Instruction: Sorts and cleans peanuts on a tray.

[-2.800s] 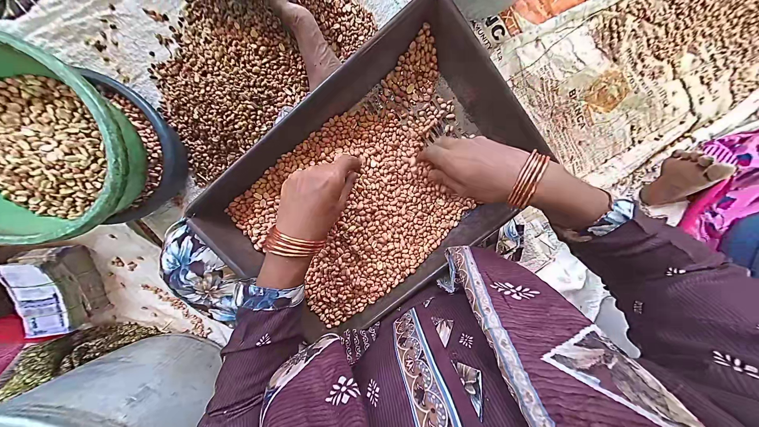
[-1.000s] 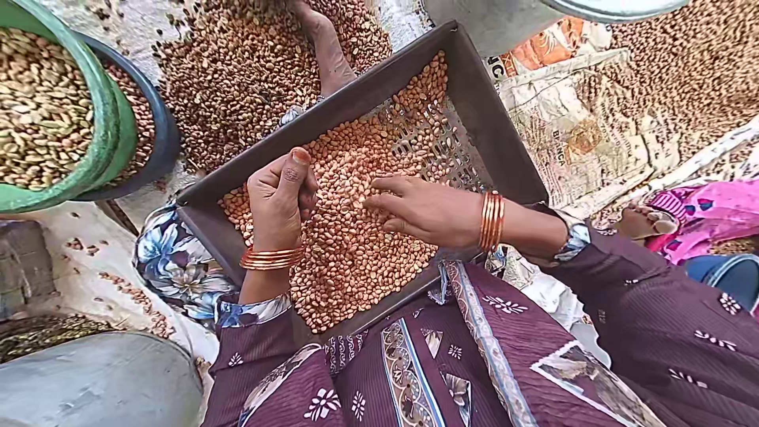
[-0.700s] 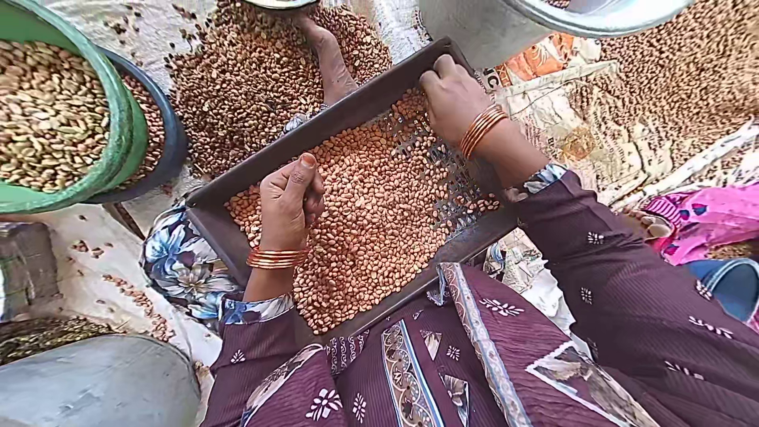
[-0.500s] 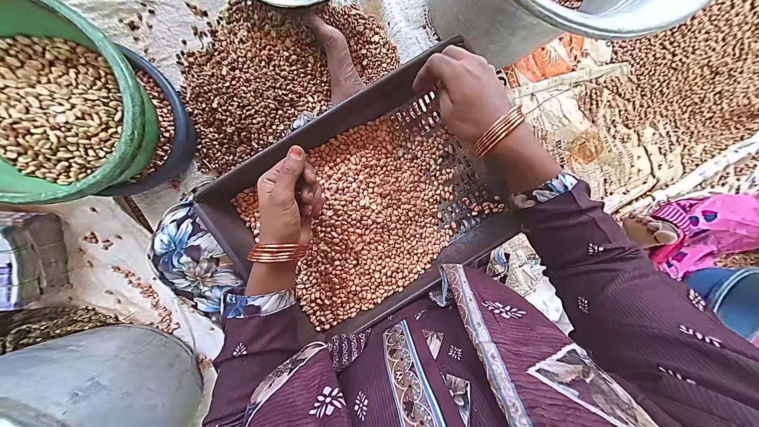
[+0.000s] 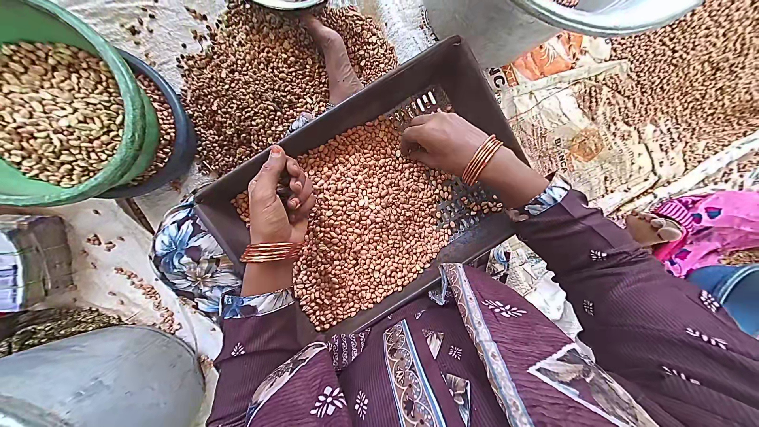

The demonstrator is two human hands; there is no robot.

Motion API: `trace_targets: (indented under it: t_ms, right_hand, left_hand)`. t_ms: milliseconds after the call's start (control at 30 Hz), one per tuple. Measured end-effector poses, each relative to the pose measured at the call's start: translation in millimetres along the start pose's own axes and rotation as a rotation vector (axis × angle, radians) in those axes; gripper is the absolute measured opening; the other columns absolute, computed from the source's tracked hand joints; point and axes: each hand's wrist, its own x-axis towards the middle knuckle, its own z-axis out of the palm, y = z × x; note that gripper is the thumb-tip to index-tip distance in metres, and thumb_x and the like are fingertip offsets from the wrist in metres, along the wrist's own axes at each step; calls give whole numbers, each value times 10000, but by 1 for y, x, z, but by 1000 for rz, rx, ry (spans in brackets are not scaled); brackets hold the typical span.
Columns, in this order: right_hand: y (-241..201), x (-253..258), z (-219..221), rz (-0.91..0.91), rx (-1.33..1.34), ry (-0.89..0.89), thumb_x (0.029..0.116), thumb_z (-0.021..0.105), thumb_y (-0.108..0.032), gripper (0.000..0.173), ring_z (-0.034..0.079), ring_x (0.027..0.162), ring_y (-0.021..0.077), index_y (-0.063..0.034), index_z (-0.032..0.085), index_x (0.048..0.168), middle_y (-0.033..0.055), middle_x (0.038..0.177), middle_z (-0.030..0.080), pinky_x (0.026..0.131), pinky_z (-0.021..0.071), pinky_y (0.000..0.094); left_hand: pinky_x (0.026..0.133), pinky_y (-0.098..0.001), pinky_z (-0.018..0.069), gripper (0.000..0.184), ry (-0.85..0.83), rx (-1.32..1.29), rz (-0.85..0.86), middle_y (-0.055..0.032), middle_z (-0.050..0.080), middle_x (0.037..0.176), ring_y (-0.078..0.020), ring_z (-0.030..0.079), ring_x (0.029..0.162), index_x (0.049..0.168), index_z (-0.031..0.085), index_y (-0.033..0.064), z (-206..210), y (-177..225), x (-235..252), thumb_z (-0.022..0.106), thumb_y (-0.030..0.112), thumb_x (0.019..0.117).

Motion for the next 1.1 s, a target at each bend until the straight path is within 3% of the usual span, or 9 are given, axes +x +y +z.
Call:
trace_targets:
  t_ms: [200,567,800,867,933,1000,1100]
  right_hand:
    - [2,-1,-4,95,-61,36,1044,560,-100,184,675,1081,383,18,670,1134,213,1155,661,933,540,529]
    - [-6,-8,13,-64,-262,84,1025,542,-23,148,698,961,419,24,674,1073,230,1110,659,717,578,537]
    - [-8,-3,-3,-28,-231,-86,1040,550,-125,190,685,1027,414,14,670,1091,222,1190,648,782,558,564]
    - [-18,-4,-12,-115,-138,11,1011,585,-140,168,692,911,390,4,668,1036,206,1046,663,730,549,545]
    - [-39,-7,-20,-308,22,221,961,641,-119,116,694,792,300,-28,687,1017,142,932,680,684,566,470]
    - [-66,-9,-29,-451,118,333,982,637,-113,143,688,782,217,-52,698,1096,99,953,685,689,586,381]
    - [-82,-7,-34,-517,125,411,1004,605,-143,190,665,764,222,-58,702,1143,101,949,658,645,563,372]
  left_hand:
    - [381,-124,265,454,-28,61,-21,110,430,567,12,318,405,738,545,213,2,-3,-1,322,302,1124]
    - [391,-129,273,435,-33,90,-17,105,455,592,10,329,422,761,551,213,2,-4,-1,327,305,1123]
    - [386,-130,293,436,-14,154,35,90,493,596,7,354,418,783,576,176,2,-5,-1,333,283,1129]
    - [398,-120,332,432,-34,233,35,81,553,644,13,398,437,826,608,154,1,-6,-2,333,289,1130]
    - [400,-113,361,476,-73,345,15,73,611,684,21,443,447,876,647,128,5,-5,-3,295,312,1138]
    - [408,-124,387,549,-134,393,-49,59,642,703,16,481,463,918,650,123,11,-5,-4,209,365,1138]
    - [399,-113,344,560,-185,300,-230,46,647,682,23,454,452,922,647,146,23,-4,-8,201,411,1133]
